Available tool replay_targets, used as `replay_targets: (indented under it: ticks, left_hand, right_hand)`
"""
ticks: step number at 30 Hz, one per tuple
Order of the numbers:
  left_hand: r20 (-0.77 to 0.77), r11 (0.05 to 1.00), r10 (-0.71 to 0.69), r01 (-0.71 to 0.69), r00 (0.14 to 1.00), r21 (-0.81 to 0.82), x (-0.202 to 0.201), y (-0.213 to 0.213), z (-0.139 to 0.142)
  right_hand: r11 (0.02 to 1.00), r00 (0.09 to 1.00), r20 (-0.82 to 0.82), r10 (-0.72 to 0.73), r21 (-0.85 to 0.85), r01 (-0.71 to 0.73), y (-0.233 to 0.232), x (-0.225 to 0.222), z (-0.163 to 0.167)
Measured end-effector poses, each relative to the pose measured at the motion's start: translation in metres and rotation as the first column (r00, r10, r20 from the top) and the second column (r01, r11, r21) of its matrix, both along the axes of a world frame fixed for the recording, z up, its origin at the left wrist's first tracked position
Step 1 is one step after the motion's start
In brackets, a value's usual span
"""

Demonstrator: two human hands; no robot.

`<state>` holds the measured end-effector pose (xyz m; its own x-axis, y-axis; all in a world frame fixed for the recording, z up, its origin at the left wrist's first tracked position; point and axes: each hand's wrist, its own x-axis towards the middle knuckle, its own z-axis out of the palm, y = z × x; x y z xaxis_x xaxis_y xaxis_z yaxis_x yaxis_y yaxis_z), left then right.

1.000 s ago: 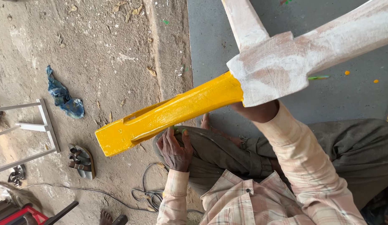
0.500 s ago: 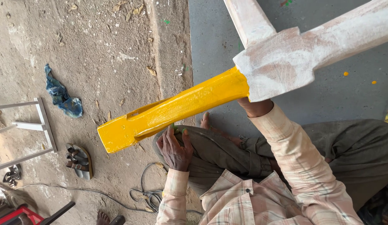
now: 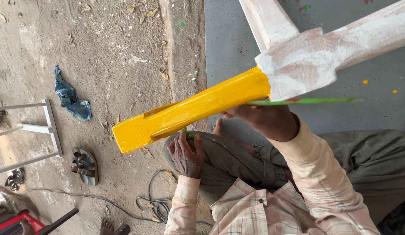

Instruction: The person paints a metal frame yellow using a paintbrush. They repeatedly dip the brush into a paint can and apply the paint to the frame's legs and joints, covering the white primer with yellow paint.

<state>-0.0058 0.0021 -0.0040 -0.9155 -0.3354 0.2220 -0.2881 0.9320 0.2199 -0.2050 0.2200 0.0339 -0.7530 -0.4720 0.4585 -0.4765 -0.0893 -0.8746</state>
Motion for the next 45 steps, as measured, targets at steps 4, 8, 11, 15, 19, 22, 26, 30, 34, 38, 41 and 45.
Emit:
replay_targets:
  ticks: [4,8,11,15,19,22,26,30,34,38,41,45]
  left_hand:
    - [-0.006,1.0,-0.001,0.001,1.0,-0.018,0.001,-0.001,-0.001]
    - [0.006,1.0,0.015,-0.015,1.0,0.012,0.002,-0.001,-0.002]
    - [-0.021,1.0,0.011,-0.01,1.0,0.005,0.002,-0.001,-0.002]
    - [-0.03,1.0,0.0,0.0,1.0,-0.007,0.002,0.0,-0.002]
    - [-0.006,1.0,0.022,-0.022,1.0,0.008,0.003,0.0,-0.003]
    - [-0.069,1.0,-0.006,0.007,0.998,0.015,0.003,0.0,-0.002]
    - [-0.069,1.0,0.009,-0.007,0.998,0.026,0.004,0.001,-0.001]
    - [-0.099,1.0,-0.007,0.008,0.995,0.009,0.005,0.001,0.002]
    - [-0.133,0.999,-0.035,0.032,0.991,-0.023,0.009,0.0,0.005]
    - [-0.151,1.0,-0.008,0.01,0.988,0.009,0.012,0.0,0.005]
    - [-0.176,1.0,-0.011,0.013,0.984,0.008,0.014,0.0,0.004]
    - [-0.212,1.0,-0.026,0.023,0.977,-0.016,0.018,-0.002,0.001]
  right_hand:
    - [0.803,0.447,0.745,0.496,-0.589,0.091,-0.001,0.005,0.007]
    - [0.773,0.303,0.785,0.54,-0.605,0.19,-0.002,0.014,-0.013]
    - [0.915,0.381,0.877,0.293,-0.373,0.156,0.0,0.018,-0.032]
    - [0.968,0.498,0.865,0.063,-0.176,0.182,0.015,0.023,-0.045]
    - [0.973,0.647,0.761,-0.056,-0.104,0.206,0.02,0.024,-0.028]
    - [0.984,0.726,0.686,0.034,-0.149,0.094,0.008,0.022,0.001]
    - [0.961,0.656,0.736,0.169,-0.272,0.057,0.003,0.024,0.038]
    - [0.909,0.574,0.773,0.269,-0.401,0.115,0.007,0.024,0.036]
    - [0.856,0.5,0.817,0.287,-0.452,0.248,0.027,0.035,-0.001]
    - [0.805,0.49,0.839,0.238,-0.452,0.383,0.084,0.057,-0.041]
    - [0.752,0.446,0.874,0.193,-0.424,0.505,0.135,0.083,-0.063]
    - [0.65,0.434,0.891,0.132,-0.408,0.641,0.198,0.112,-0.075]
